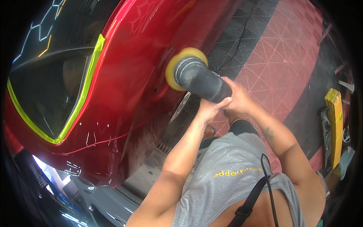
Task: The person uses a rotary polisher with a yellow pad to polish the red car's paint, moving from the front bumper and headlight area along the side fender and door to the rear quarter panel and trunk. The person holds the polisher with both hands and applies it in overlapping passes across the body panels.
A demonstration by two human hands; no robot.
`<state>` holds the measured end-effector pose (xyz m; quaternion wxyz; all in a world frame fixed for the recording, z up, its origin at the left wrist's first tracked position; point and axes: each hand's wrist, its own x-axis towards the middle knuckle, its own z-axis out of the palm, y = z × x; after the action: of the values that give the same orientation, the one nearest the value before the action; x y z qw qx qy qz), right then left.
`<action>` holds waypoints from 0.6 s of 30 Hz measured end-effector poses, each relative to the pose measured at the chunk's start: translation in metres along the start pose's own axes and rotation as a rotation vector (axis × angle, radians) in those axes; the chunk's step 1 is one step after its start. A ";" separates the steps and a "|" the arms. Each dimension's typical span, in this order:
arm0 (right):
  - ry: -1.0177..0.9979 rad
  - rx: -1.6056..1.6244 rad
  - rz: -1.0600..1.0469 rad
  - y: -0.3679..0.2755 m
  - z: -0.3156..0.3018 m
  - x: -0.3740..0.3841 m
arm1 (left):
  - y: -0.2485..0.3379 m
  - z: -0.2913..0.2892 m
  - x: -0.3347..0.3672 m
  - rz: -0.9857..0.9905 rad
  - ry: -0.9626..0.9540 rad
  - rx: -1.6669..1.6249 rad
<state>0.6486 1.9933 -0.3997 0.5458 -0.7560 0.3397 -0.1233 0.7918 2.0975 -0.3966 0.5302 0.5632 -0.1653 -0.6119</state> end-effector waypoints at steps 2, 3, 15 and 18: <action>0.041 0.008 -0.024 0.002 0.002 0.001 | 0.002 -0.002 0.003 0.021 -0.020 0.015; 0.048 -0.004 -0.030 0.003 0.002 0.002 | 0.002 -0.003 0.004 0.033 -0.026 0.022; -0.008 0.026 -0.018 0.009 0.005 0.005 | -0.002 -0.003 0.003 -0.002 0.018 0.039; -0.069 0.046 0.001 0.011 0.013 0.001 | -0.015 -0.011 -0.003 -0.115 0.007 -0.016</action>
<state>0.6524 2.0000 -0.4151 0.5744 -0.7470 0.3180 -0.1046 0.7937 2.1097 -0.4103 0.4991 0.5698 -0.1259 -0.6406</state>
